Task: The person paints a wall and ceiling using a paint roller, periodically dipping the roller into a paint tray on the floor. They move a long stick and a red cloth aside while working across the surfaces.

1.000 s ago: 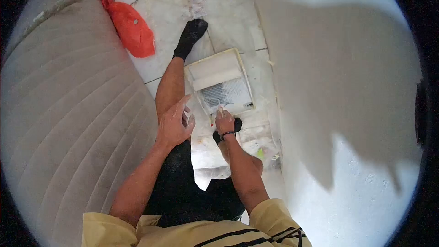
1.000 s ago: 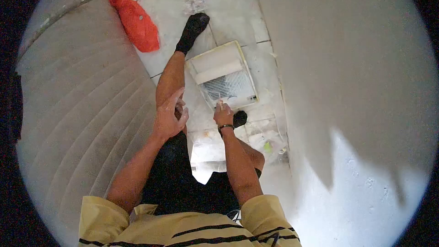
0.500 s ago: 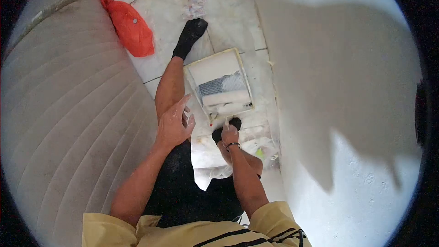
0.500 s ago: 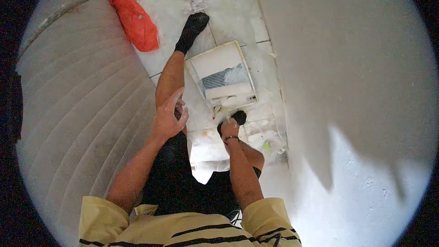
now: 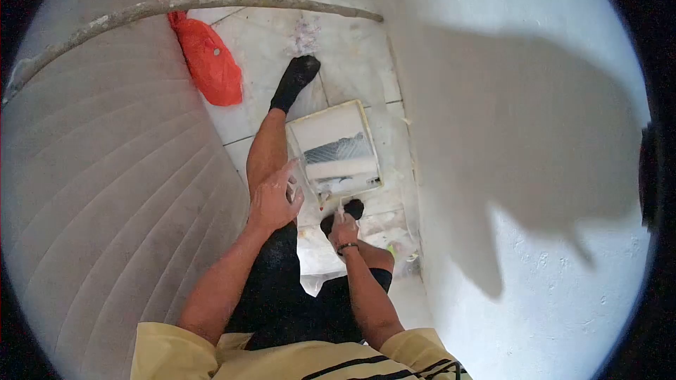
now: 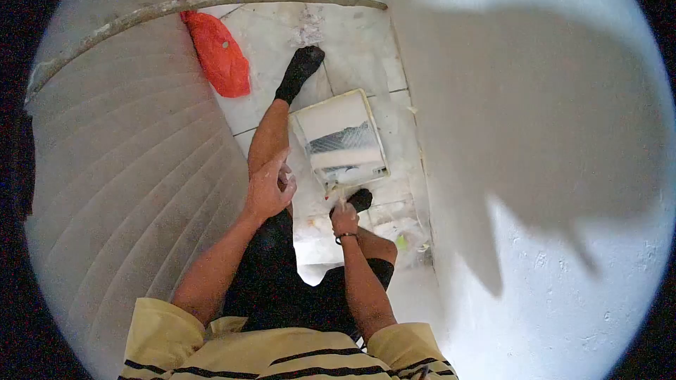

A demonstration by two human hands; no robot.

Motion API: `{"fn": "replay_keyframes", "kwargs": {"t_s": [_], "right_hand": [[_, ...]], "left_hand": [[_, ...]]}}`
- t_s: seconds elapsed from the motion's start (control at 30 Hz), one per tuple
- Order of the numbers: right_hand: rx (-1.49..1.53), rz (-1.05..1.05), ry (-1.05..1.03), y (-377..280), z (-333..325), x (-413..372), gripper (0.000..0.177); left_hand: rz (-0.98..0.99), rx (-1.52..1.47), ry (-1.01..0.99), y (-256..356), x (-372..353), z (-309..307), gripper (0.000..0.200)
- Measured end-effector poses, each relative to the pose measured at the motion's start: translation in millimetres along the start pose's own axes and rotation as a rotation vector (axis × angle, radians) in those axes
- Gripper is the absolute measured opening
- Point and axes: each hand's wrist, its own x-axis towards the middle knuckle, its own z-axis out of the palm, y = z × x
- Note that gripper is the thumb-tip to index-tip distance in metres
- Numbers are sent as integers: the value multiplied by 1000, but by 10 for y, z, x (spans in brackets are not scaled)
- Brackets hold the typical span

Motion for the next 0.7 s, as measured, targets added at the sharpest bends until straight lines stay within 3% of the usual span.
{"fn": "replay_keyframes", "kwargs": {"t_s": [0.1,0.2,0.3,0.33,0.37,0.4,0.43,0.5,0.53,0.57,0.6,0.7], "right_hand": [[-58,-5,-9,148,83,25,34],[13,230,-181,67,51,331,30],[38,247,23,-200,72,488,30],[-439,-250,162,127,405,628,35],[-354,-245,65,48,317,695,41],[-76,36,-148,-184,94,739,42],[-333,-144,17,-183,121,718,40],[-73,16,-39,-489,-314,347,41],[-35,-45,31,-640,-595,-12,39],[198,104,224,-492,-455,-25,46],[193,-129,300,-534,-687,-361,47],[78,-62,288,-386,-917,-756,47]], "left_hand": [[9,-25,19,-42,-4,-2,57],[13,-20,39,-109,1,-29,57],[9,4,35,-120,-44,-73,56],[10,-6,52,-186,-65,-34,57],[16,-19,72,-210,-53,-15,57],[54,-29,100,-176,-30,-24,57],[38,-34,91,-129,-27,-56,58],[38,-52,91,-35,-61,-142,58],[32,-53,82,5,-56,-162,57],[25,-55,77,37,-42,-187,57],[50,-71,96,41,-37,-203,57],[191,39,212,-5,-22,-233,56]]}}
